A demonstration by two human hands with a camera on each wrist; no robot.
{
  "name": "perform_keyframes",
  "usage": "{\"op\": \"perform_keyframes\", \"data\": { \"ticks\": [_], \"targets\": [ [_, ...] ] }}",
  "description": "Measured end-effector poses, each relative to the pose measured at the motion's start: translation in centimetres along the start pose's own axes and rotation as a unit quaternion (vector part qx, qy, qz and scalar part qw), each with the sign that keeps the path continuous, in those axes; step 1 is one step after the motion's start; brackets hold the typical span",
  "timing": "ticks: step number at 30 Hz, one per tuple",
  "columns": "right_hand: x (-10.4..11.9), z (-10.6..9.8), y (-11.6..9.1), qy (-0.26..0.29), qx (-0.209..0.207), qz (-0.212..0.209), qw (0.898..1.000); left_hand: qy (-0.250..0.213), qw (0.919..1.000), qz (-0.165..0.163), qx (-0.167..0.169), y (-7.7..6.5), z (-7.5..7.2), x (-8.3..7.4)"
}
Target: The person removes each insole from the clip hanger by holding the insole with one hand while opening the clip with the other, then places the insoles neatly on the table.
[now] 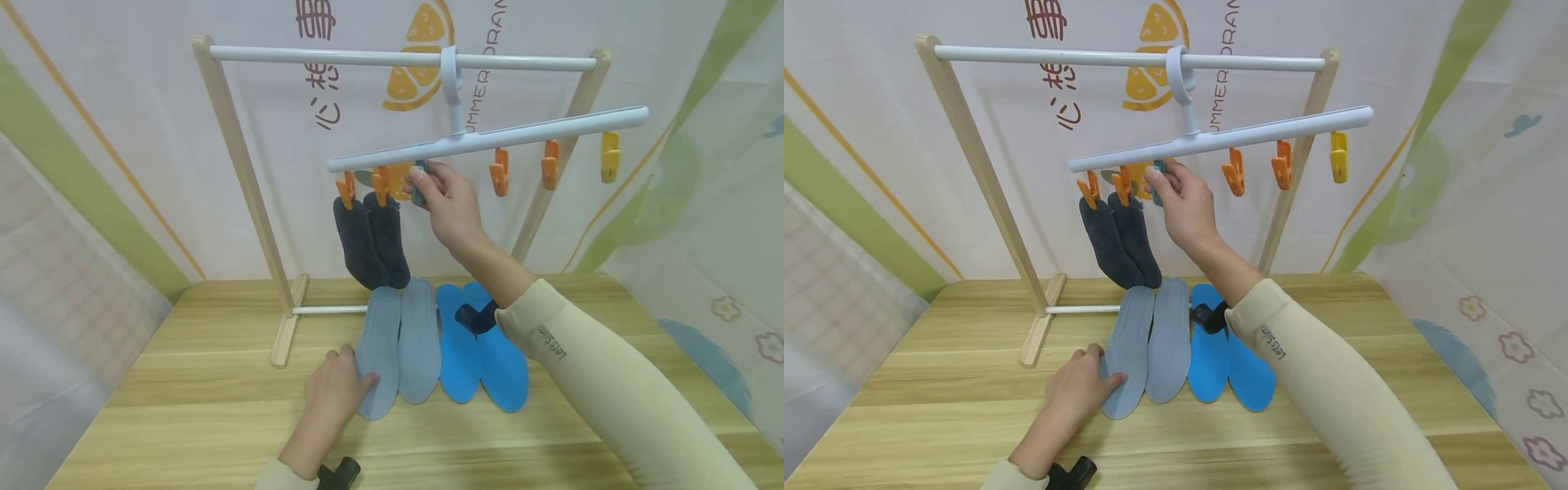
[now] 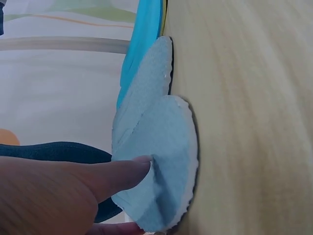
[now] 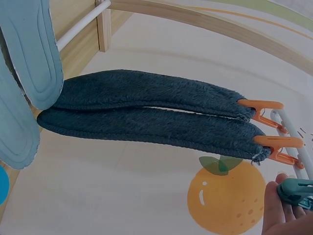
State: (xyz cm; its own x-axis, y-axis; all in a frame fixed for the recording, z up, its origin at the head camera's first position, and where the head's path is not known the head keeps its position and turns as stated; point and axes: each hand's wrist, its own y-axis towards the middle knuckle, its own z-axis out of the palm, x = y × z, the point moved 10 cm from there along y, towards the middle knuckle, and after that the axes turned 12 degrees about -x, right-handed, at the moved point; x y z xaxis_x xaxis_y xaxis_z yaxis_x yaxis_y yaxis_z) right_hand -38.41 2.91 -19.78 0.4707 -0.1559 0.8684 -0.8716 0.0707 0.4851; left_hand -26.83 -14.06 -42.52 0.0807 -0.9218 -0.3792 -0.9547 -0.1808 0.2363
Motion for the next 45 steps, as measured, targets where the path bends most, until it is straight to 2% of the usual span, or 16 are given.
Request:
{"op": "perform_keyframes", "data": {
  "ticks": [5, 11, 13, 15, 17, 19, 23, 26, 29, 35, 39, 45],
  "targets": [
    [0.1, -0.1, 0.0, 0.004, -0.003, -0.003, 1.000, -0.022, 0.9997, 0.002, -0.008, 0.4, -0.2, -0.4],
    [0.2, 0.0, -0.1, 0.005, -0.003, -0.004, 1.000, -0.050, 0.9972, 0.015, -0.054, 1.2, -1.3, -1.6],
    [0.2, 0.0, -0.1, 0.005, -0.003, -0.004, 1.000, -0.070, 0.9956, 0.020, -0.058, 1.6, -1.6, -2.3],
    [0.1, -0.1, -0.1, 0.004, -0.004, -0.004, 1.000, -0.108, 0.9925, 0.032, -0.048, 2.1, -1.5, -3.2],
    [0.2, -0.2, -0.1, 0.004, -0.006, -0.005, 1.000, -0.161, 0.9855, 0.046, -0.029, 2.6, -1.3, -4.3],
    [0.2, -0.2, -0.2, 0.005, -0.007, -0.003, 1.000, -0.216, 0.9750, 0.052, -0.008, 3.2, -1.0, -5.2],
    [0.2, -0.1, -0.3, 0.004, -0.007, -0.003, 1.000, -0.313, 0.9485, 0.043, 0.017, 4.5, -0.9, -6.3],
    [0.3, 0.0, -0.3, 0.003, -0.004, -0.009, 1.000, -0.358, 0.9328, 0.036, 0.018, 5.7, -1.4, -6.8],
    [0.3, 0.0, -0.3, 0.001, -0.002, -0.013, 1.000, -0.375, 0.9262, 0.040, 0.014, 6.9, -2.0, -7.2],
    [0.3, 0.0, -0.4, -0.004, -0.002, -0.019, 1.000, -0.367, 0.9298, 0.033, -0.006, 9.0, -2.8, -7.5],
    [0.2, -0.1, -0.5, -0.006, -0.002, -0.017, 1.000, -0.355, 0.9348, 0.011, -0.016, 10.1, -2.7, -6.9],
    [0.4, 0.0, -0.5, -0.002, -0.003, -0.016, 1.000, -0.323, 0.9462, 0.007, -0.019, 11.5, -2.5, -6.2]
  ]
}}
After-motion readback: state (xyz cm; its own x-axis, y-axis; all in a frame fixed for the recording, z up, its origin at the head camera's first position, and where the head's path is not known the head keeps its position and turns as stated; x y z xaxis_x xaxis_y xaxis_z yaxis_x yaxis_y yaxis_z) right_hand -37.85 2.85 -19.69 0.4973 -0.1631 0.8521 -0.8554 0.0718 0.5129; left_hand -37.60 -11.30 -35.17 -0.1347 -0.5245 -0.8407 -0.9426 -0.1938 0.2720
